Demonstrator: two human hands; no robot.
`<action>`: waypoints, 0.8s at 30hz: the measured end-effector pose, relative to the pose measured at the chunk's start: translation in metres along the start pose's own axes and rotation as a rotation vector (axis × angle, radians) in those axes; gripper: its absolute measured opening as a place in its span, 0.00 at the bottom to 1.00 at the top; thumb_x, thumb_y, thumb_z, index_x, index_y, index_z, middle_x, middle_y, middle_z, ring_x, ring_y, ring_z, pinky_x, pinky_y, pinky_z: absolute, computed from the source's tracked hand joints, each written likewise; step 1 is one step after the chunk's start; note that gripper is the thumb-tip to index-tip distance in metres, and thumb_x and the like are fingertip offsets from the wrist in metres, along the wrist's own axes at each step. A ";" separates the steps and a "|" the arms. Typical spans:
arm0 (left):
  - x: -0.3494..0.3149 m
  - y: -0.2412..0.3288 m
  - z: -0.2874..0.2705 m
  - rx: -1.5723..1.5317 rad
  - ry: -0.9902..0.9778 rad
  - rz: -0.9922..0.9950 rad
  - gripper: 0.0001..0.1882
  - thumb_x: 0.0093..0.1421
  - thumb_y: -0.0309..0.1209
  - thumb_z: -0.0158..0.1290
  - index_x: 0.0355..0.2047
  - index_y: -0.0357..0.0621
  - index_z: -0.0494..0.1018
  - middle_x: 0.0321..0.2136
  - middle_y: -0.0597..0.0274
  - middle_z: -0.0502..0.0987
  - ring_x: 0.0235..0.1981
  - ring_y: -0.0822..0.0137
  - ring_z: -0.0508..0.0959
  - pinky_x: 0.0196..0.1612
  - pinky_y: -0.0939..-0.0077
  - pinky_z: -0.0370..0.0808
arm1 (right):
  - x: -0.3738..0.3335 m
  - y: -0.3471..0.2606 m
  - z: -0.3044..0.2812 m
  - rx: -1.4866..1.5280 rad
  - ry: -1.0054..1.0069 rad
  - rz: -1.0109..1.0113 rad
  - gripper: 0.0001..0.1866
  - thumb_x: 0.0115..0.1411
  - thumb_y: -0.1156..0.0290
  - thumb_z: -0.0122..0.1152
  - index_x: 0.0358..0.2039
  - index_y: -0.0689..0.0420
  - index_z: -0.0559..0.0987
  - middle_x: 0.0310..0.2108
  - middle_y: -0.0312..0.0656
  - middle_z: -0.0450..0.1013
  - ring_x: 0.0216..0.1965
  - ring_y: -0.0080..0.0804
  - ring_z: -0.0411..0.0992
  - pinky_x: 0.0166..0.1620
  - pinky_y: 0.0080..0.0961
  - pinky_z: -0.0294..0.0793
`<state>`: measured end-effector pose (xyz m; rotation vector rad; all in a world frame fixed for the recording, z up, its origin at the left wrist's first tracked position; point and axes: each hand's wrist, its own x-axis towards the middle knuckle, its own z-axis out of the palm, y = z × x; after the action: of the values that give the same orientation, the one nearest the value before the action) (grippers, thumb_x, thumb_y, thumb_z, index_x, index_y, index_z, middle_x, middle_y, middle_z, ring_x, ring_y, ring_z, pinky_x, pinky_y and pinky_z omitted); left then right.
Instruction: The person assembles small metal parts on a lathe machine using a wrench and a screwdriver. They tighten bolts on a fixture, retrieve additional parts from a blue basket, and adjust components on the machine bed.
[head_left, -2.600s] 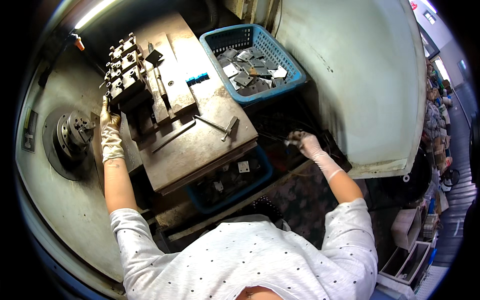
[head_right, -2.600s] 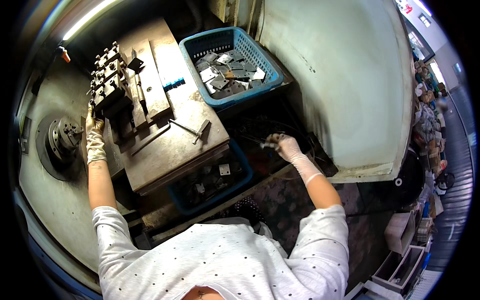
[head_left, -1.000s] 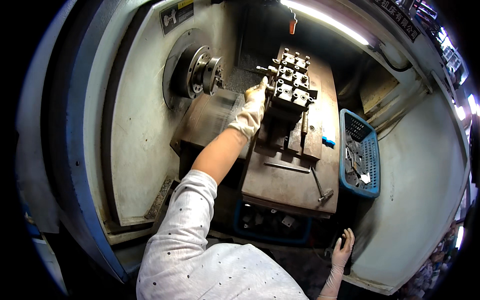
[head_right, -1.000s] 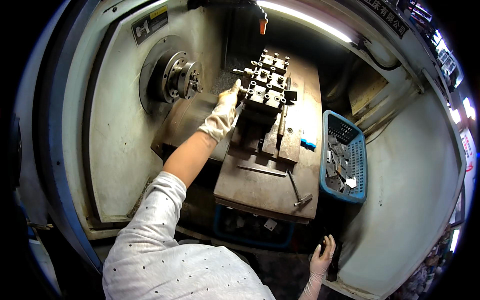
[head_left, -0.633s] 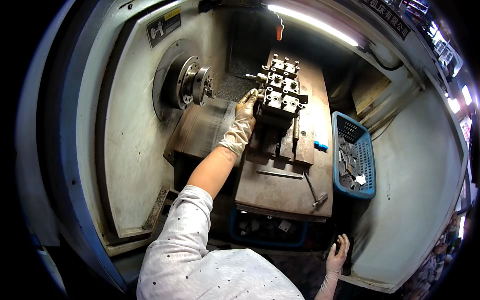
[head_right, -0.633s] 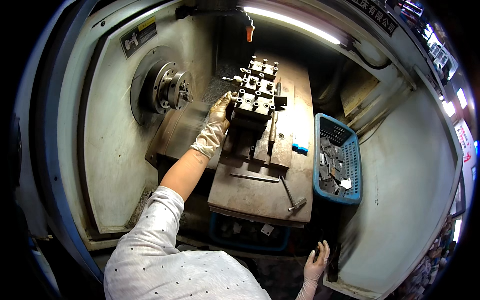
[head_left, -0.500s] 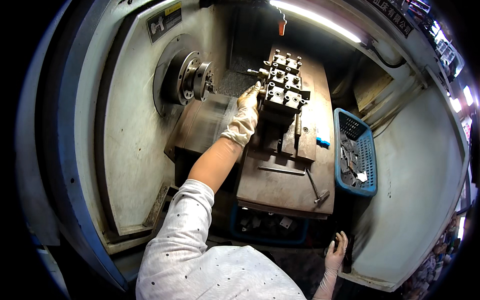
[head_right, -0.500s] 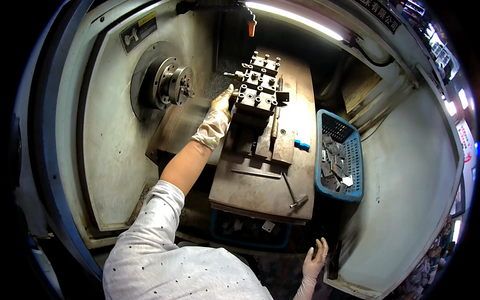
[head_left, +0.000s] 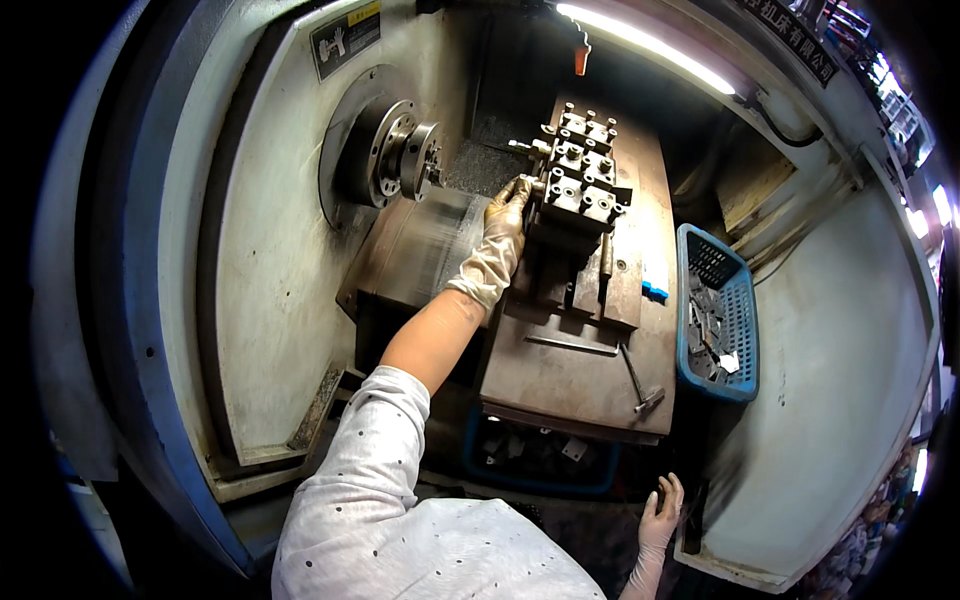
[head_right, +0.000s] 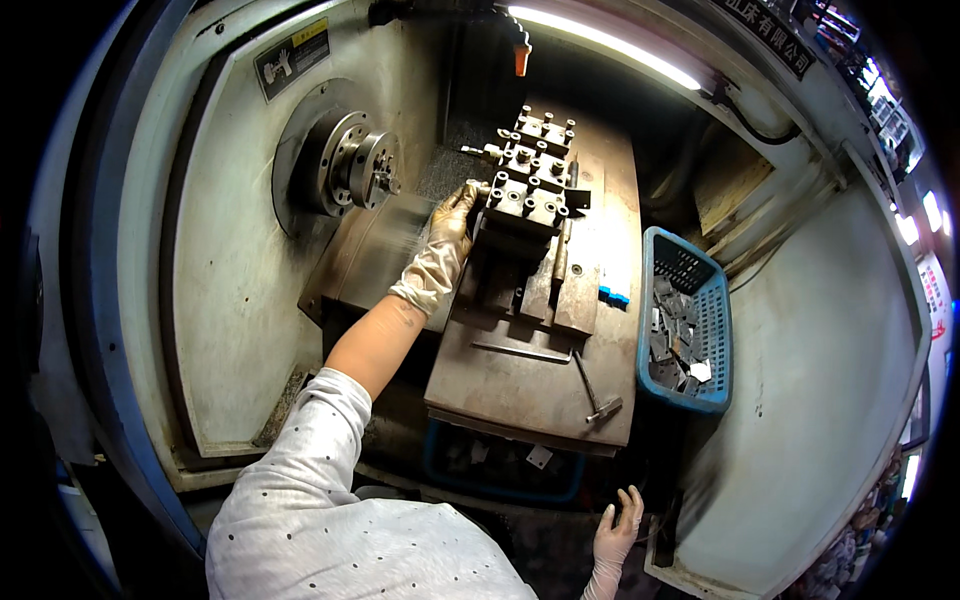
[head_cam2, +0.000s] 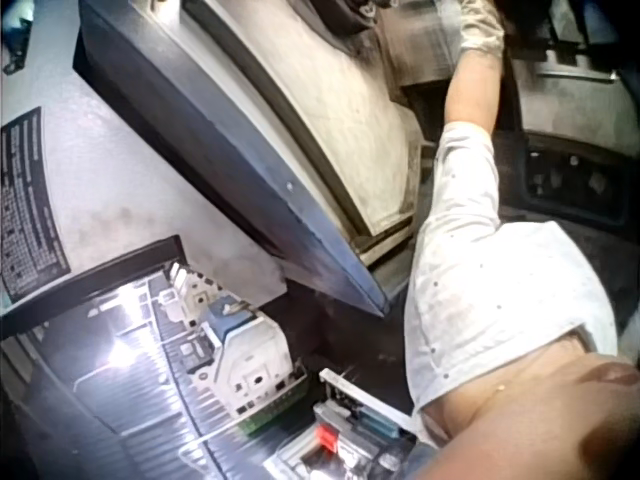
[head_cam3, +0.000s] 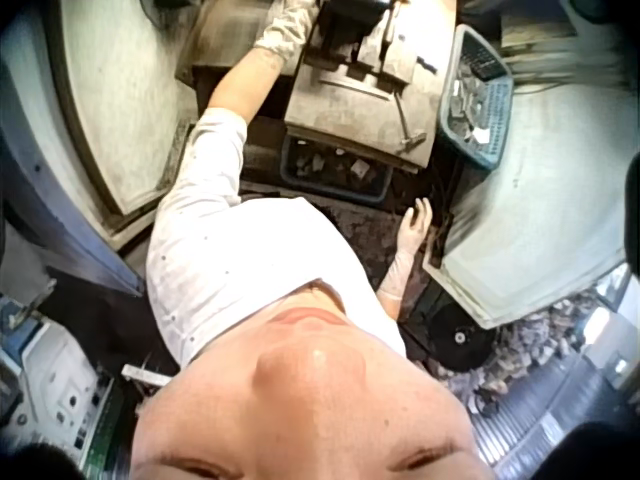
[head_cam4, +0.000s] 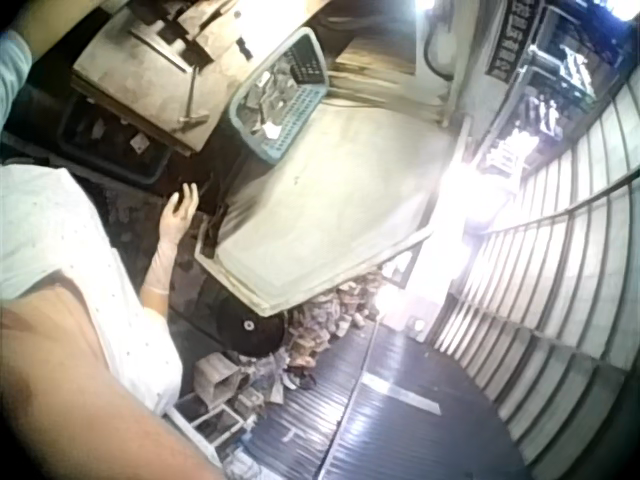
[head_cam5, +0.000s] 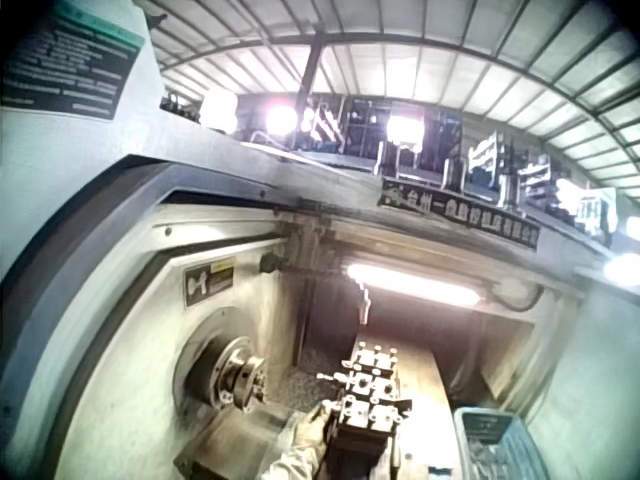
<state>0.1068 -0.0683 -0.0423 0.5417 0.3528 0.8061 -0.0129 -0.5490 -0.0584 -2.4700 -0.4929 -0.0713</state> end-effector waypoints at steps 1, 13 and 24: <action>-0.005 0.004 0.004 -0.033 -0.040 -0.035 0.07 0.53 0.31 0.48 0.30 0.42 0.72 0.26 0.65 0.74 0.26 0.72 0.73 0.30 0.78 0.73 | -0.001 0.000 0.001 0.026 -0.002 0.000 0.13 0.50 0.78 0.47 0.38 0.65 0.68 0.45 0.45 0.59 0.47 0.39 0.60 0.48 0.27 0.59; -0.028 0.017 0.000 0.066 -0.022 -0.093 0.33 0.51 0.55 0.40 0.49 0.41 0.57 0.48 0.60 0.62 0.48 0.69 0.63 0.51 0.74 0.58 | 0.072 -0.135 -0.024 -0.009 0.209 -0.496 0.14 0.50 0.77 0.46 0.40 0.60 0.67 0.42 0.46 0.64 0.43 0.42 0.63 0.45 0.33 0.63; -0.086 0.012 -0.095 -0.122 0.148 -0.021 0.15 0.54 0.35 0.41 0.39 0.40 0.66 0.40 0.61 0.69 0.41 0.69 0.68 0.43 0.79 0.63 | 0.284 -0.358 0.202 -0.714 0.029 -0.732 0.07 0.44 0.70 0.50 0.23 0.54 0.75 0.27 0.42 0.71 0.32 0.34 0.69 0.34 0.29 0.67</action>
<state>-0.0024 -0.0960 -0.1045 0.3649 0.4414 0.8442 0.1082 -0.0714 0.0248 -2.7843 -1.5543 -0.6771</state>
